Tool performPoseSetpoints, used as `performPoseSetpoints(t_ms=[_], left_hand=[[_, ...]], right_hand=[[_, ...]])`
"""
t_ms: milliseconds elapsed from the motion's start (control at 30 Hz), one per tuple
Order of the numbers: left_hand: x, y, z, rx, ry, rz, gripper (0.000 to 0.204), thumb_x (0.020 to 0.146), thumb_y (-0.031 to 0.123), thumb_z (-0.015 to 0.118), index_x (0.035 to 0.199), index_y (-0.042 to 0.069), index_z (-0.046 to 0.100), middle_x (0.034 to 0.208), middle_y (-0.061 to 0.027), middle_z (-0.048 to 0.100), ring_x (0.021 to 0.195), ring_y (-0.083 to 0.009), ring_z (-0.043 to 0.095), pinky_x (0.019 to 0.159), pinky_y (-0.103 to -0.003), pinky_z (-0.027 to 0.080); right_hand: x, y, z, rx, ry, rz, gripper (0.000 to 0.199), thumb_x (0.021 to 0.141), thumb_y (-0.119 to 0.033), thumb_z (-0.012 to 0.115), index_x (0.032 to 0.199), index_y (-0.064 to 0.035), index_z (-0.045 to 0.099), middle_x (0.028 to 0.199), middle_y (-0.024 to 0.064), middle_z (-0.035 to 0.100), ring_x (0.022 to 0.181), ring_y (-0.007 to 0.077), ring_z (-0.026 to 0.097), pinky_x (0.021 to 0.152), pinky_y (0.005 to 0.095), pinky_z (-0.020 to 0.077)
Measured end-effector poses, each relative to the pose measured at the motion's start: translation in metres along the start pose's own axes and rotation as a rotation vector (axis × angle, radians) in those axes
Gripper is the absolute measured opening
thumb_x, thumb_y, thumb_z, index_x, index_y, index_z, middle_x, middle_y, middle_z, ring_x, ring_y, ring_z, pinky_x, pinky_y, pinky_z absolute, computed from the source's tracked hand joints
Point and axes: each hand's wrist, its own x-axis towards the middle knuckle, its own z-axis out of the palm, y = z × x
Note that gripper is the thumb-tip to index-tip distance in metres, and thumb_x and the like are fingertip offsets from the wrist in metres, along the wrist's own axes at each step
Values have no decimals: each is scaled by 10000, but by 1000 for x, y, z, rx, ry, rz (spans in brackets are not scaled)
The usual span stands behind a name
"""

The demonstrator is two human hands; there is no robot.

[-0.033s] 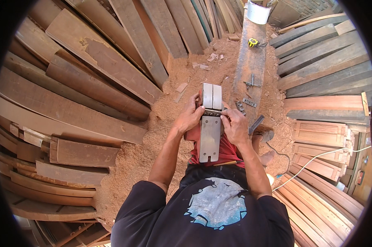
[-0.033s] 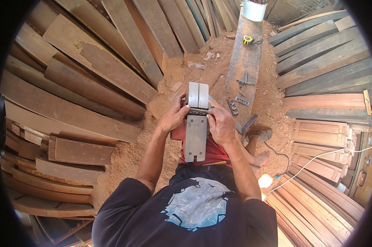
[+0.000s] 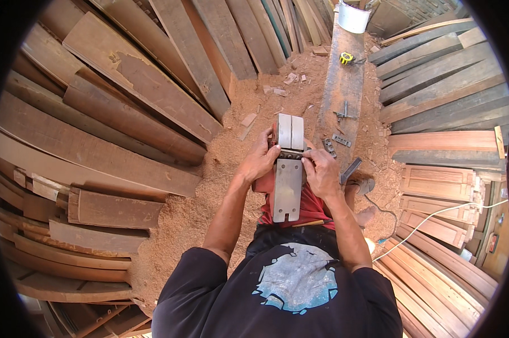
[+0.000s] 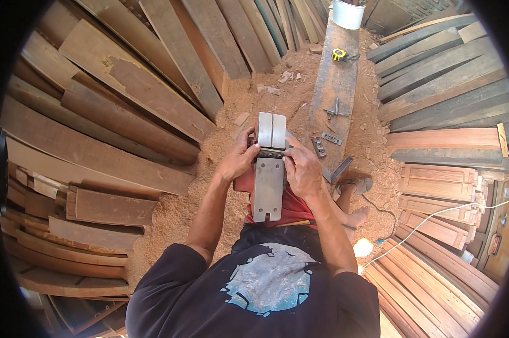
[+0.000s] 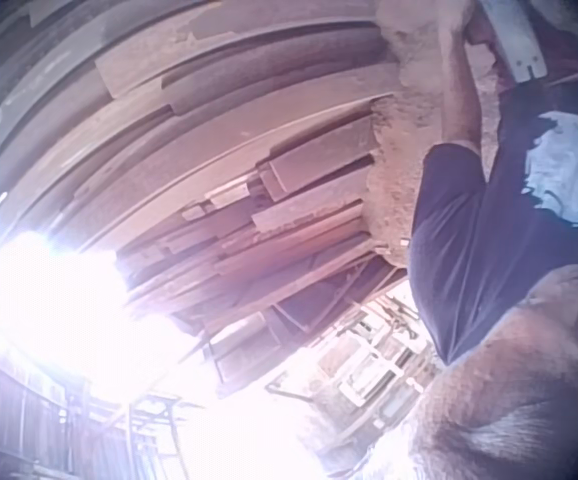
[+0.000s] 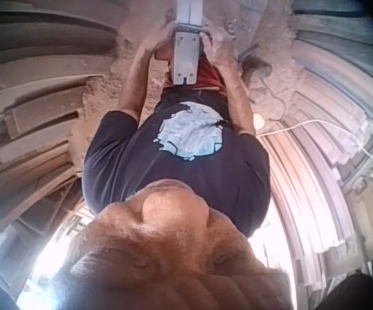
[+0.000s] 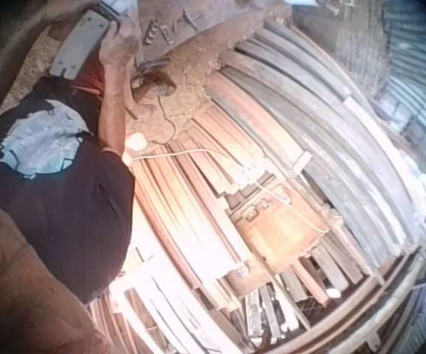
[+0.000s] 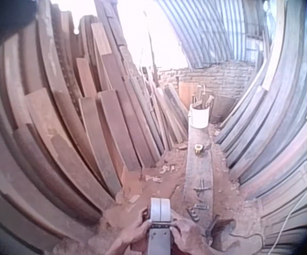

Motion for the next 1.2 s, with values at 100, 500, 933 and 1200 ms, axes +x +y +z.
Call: performPoseSetpoints(t_ms=[100,500,933,1200], left_hand=[[-2,5,-1,54,-3,-1,753,1022,284,566,1624,-95,319,1593,-336,475,1505,-400,475,1257,-436,366],[-5,14,-1,67,-23,-16,917,944,338,667,1632,-117,265,1565,-356,508,1467,-415,531,1224,-447,419],[5,12,1,187,-10,-73,952,885,335,677,1619,-117,274,1462,-386,586,1388,-471,590,1180,-467,457],[4,13,3,236,12,-80,909,867,338,672,1574,-130,342,1398,-386,628,1318,-486,635,1131,-476,496]], right_hand=[[0,1,1,-1,6,1,126,944,-97,727,1039,-17,744,993,216,737,965,431,709,850,499,555],[-1,5,2,3,-3,6,139,953,-104,714,1055,-16,747,992,214,734,980,421,707,864,494,553],[5,2,-3,-79,-47,-30,143,944,-72,690,1058,-16,756,1027,208,717,983,432,690,892,501,554],[3,-2,-1,-144,-57,-50,134,946,-73,687,1054,-17,744,1089,209,724,999,434,695,894,505,561]])
